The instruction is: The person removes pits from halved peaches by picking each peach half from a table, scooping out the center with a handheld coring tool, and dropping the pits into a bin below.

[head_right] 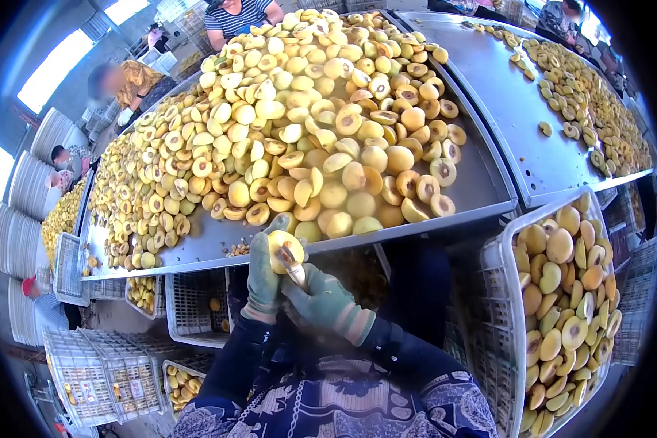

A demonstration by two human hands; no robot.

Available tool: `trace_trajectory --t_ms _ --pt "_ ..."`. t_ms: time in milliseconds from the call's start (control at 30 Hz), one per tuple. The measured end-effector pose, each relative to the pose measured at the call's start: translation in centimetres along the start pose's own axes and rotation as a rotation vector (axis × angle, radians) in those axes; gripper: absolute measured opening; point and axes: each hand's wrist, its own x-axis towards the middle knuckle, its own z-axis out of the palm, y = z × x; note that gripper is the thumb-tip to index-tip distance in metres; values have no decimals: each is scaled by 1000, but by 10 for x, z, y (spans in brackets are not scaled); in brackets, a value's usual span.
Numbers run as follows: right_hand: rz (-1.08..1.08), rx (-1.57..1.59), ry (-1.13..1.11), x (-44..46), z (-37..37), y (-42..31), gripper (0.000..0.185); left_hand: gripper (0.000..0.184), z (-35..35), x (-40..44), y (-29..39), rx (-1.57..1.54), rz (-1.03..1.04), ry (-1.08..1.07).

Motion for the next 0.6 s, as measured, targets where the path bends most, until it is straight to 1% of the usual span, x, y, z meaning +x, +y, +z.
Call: trace_trajectory --t_ms 33,100,133,200,233,267,333,400,467,533,600 --pt "52 13 22 -7 -1 -6 23 59 14 -2 1 -53 18 49" --pt "-492 -373 115 -2 -11 22 22 44 10 -7 -11 88 63 51" --pt "-761 -567 159 -1 -14 31 22 39 14 -9 -10 118 97 63" --pt "-561 -565 197 -4 -18 35 23 30 23 -15 -7 178 166 89" --pt "-459 -563 212 -5 -19 36 23 30 26 -17 -3 158 187 88" --pt "-465 -611 229 -8 -20 33 23 29 29 -19 -1 137 209 87" --pt "-476 -707 262 -14 -21 25 23 50 35 -21 -2 190 235 83" --pt "-485 -722 243 -15 -24 29 22 61 39 -25 -1 188 251 66" --pt "-498 -704 226 -17 -24 29 20 61 41 -30 4 130 257 40" --pt "-516 -654 204 -19 -22 24 19 60 45 -32 6 162 335 42" --pt "-439 -639 165 -17 -23 30 22 57 46 -32 7 215 390 33"
